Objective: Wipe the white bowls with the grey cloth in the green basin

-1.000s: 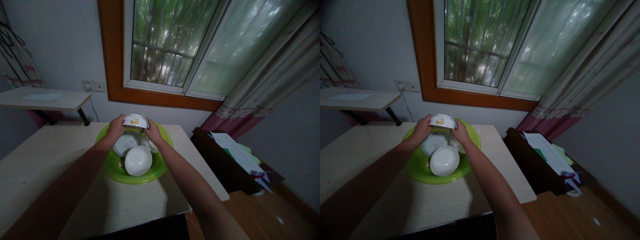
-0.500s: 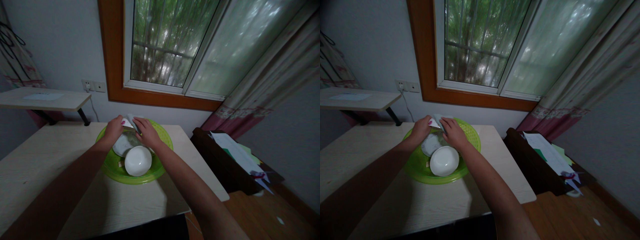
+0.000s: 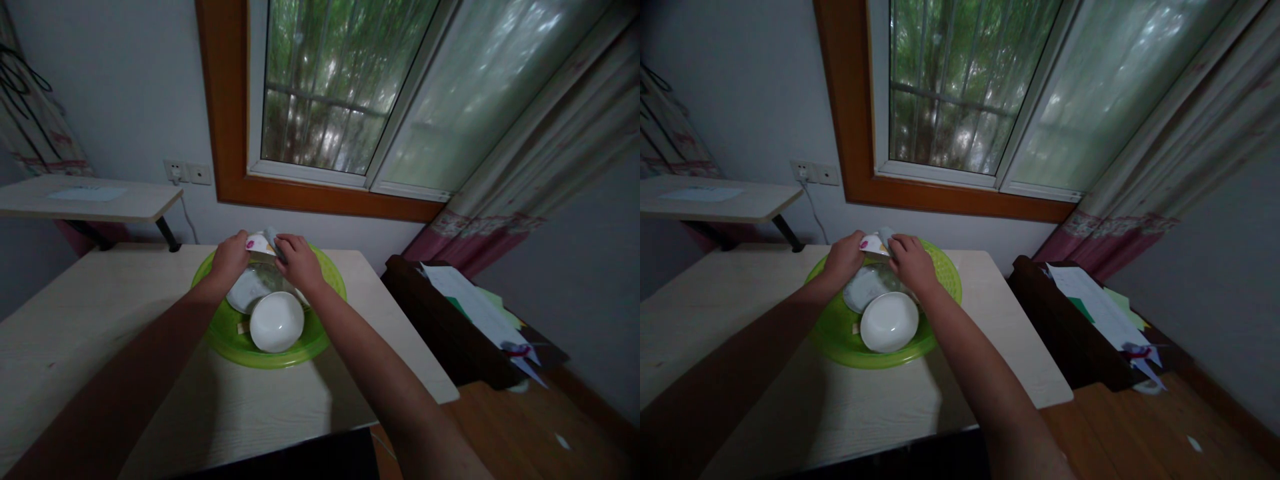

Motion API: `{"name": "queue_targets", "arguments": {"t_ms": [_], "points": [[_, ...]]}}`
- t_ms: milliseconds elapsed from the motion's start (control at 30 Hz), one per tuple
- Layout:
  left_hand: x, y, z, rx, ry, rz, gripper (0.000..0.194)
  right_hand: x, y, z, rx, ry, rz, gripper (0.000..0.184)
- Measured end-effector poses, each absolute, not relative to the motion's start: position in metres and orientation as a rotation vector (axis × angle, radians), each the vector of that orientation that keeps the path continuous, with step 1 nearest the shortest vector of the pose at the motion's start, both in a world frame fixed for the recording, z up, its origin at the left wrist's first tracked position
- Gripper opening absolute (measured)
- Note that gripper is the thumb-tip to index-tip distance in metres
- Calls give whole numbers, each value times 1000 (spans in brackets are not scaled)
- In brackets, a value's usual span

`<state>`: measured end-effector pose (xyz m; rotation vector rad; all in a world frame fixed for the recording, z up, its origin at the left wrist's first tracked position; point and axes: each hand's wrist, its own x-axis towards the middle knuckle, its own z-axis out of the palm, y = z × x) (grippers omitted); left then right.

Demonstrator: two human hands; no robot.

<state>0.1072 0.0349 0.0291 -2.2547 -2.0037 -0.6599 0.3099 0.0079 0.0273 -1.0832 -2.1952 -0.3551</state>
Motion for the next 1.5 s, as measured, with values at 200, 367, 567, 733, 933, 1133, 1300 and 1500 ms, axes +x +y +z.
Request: {"name": "queue_targets", "arguments": {"t_ms": [200, 367, 567, 733, 933, 1133, 1300, 1500], "points": [[107, 38, 26, -2264, -2008, -646, 30, 312, 9, 25, -952, -2252, -418, 43], [108, 39, 24, -2305, -1993, -663, 30, 310, 6, 26, -909, -2290, -427, 46], [110, 34, 29, -2296, -1963, -573, 32, 308, 3, 32, -1062, -2243, -362, 61], [110, 35, 28, -2285, -1942, -572, 29, 310, 6, 31, -1129, -2153, -339, 57], [110, 34, 28, -2288, -1940, -573, 29, 314, 10, 26, -1071, -2134, -374, 44], [111, 34, 28, -2322, -1947, -568, 31, 314, 7, 27, -1003, -2192, -391, 41], [113, 35, 28, -2334, -1948, -582, 33, 312, 4, 30, -1006, -2236, -435, 48], [114, 34, 29, -2325, -1941, -540, 34, 310, 3, 30, -1075, -2221, -437, 52]]}}
